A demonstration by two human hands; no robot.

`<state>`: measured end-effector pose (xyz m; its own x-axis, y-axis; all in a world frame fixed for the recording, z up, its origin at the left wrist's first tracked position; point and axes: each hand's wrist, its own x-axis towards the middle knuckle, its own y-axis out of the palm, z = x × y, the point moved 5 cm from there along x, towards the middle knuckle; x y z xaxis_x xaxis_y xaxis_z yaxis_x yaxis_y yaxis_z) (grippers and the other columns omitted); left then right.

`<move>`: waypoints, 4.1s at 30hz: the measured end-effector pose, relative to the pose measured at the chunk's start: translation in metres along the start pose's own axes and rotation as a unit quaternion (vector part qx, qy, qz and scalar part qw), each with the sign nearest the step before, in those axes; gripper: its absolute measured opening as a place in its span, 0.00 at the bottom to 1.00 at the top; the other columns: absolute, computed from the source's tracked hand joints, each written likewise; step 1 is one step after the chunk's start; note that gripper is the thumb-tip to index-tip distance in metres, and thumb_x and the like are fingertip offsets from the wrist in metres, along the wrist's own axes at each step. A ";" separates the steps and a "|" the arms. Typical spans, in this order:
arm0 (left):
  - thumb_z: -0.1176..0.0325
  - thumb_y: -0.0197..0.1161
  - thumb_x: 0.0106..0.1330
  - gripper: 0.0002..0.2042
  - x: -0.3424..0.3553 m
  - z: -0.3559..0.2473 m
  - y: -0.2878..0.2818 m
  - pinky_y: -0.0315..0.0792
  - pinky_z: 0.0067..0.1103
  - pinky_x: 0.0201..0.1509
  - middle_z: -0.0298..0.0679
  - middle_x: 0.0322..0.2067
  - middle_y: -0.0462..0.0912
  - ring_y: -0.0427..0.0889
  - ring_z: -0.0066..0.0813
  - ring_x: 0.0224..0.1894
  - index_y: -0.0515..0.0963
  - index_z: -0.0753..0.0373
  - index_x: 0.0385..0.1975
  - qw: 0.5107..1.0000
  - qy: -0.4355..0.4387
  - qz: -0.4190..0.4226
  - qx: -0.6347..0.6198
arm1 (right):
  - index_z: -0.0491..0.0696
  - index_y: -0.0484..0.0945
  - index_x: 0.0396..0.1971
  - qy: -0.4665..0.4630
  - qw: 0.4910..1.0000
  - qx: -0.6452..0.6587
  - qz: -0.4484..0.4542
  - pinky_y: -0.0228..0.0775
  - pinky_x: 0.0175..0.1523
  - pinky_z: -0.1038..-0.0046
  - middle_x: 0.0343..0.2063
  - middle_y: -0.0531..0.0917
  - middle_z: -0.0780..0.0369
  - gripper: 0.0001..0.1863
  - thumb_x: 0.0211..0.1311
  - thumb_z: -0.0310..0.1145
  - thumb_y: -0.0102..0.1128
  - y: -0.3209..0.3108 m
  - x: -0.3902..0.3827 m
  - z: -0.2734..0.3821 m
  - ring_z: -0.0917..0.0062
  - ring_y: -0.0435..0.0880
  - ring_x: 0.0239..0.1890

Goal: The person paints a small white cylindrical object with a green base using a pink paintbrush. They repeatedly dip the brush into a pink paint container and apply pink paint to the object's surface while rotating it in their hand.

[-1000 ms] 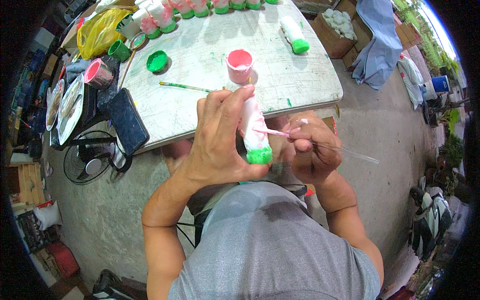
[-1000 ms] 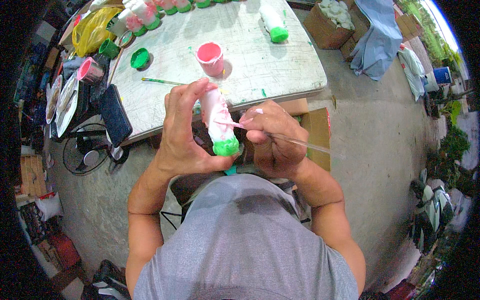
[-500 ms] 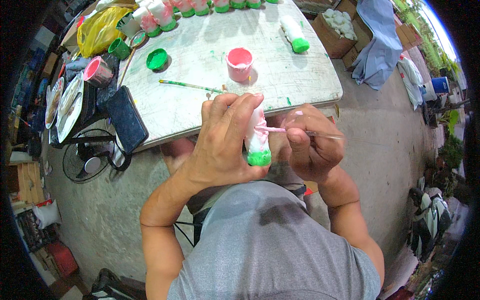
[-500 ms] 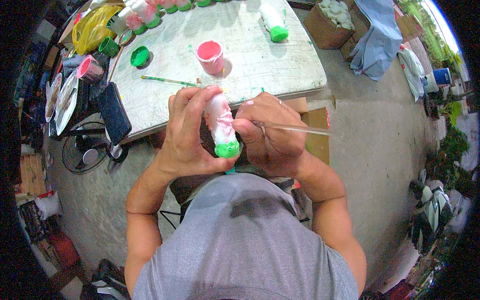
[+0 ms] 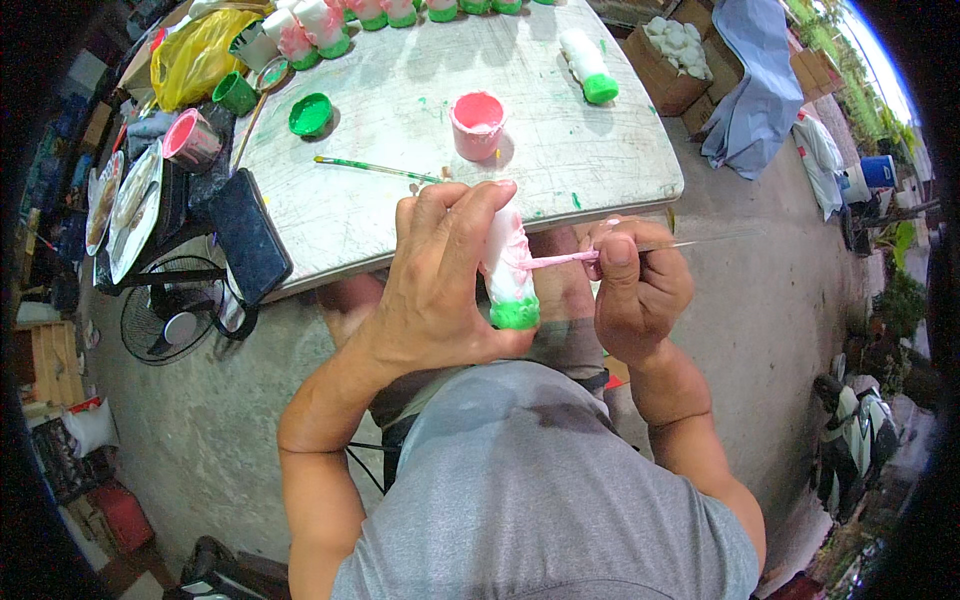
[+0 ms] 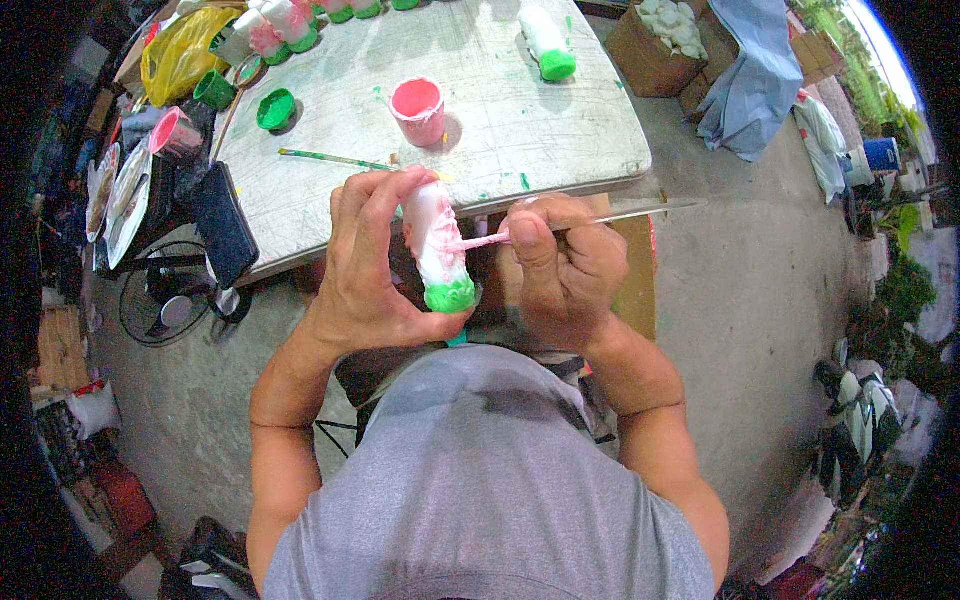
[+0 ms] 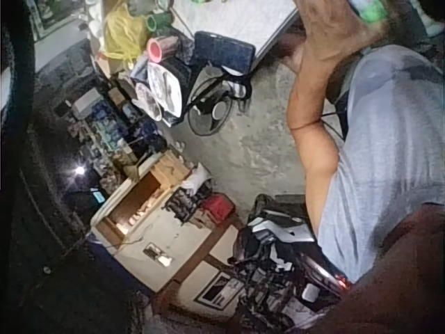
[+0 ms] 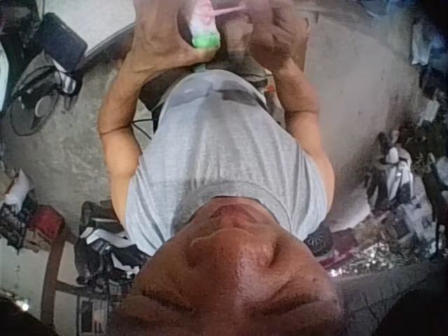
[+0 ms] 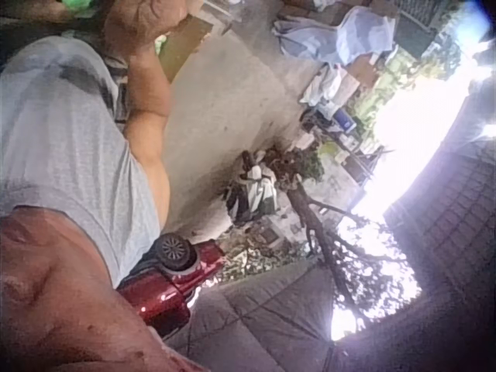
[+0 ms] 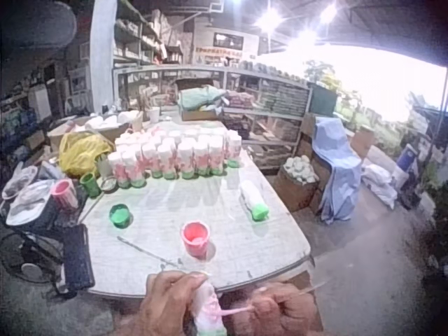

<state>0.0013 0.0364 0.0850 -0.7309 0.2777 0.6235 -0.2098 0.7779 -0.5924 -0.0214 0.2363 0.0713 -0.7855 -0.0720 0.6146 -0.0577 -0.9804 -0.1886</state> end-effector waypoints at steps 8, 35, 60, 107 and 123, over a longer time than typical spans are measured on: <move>0.65 0.77 0.29 0.53 0.001 0.001 -0.001 0.65 0.39 0.55 0.48 0.54 0.76 0.74 0.48 0.54 0.65 0.69 0.66 1.000 -0.002 -0.009 0.001 | 0.41 0.80 0.34 0.067 0.993 0.098 -0.010 0.72 0.34 0.80 0.26 0.84 0.63 0.10 0.76 0.32 0.60 0.005 -0.003 -0.007 0.85 0.78 0.28; 0.64 0.84 0.32 0.56 -0.009 0.008 0.001 0.72 0.38 0.63 0.50 0.58 0.75 0.76 0.45 0.58 0.61 0.65 0.69 0.997 0.010 -0.065 -0.026 | 0.41 0.76 0.37 0.177 0.945 0.274 -0.030 0.69 0.33 0.82 0.27 0.81 0.64 0.10 0.78 0.32 0.56 0.013 -0.003 -0.005 0.87 0.74 0.27; 0.71 0.83 0.37 0.55 -0.020 0.017 0.007 0.64 0.42 0.67 0.63 0.65 0.67 0.70 0.54 0.67 0.54 0.53 0.68 0.982 0.033 -0.108 -0.150 | 0.40 0.75 0.38 0.139 0.936 0.321 -0.030 0.70 0.33 0.80 0.28 0.81 0.62 0.09 0.79 0.30 0.53 0.013 -0.007 -0.011 0.86 0.74 0.28; 0.54 0.80 0.52 0.48 -0.017 0.065 -0.026 0.62 0.45 0.63 0.54 0.62 0.72 0.72 0.56 0.64 0.59 0.63 0.69 0.953 0.112 -0.197 0.201 | 0.39 0.81 0.44 -0.095 0.920 -0.370 0.084 0.76 0.52 0.58 0.39 0.86 0.48 0.25 0.53 0.42 0.77 0.035 0.310 -0.105 0.55 0.86 0.45; 0.57 0.81 0.50 0.48 -0.015 0.066 -0.028 0.64 0.44 0.65 0.51 0.60 0.74 0.74 0.55 0.61 0.60 0.64 0.70 0.971 0.086 -0.153 0.163 | 0.44 0.84 0.43 -0.042 0.915 -0.388 0.102 0.76 0.52 0.56 0.40 0.88 0.49 0.22 0.58 0.48 0.70 0.050 0.326 -0.154 0.52 0.87 0.45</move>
<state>-0.0247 -0.0269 0.0578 -0.4895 0.1738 0.8545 -0.6144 0.6267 -0.4794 -0.3756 0.1924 0.1443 -0.7810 -0.2842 0.5561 -0.3603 -0.5223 -0.7729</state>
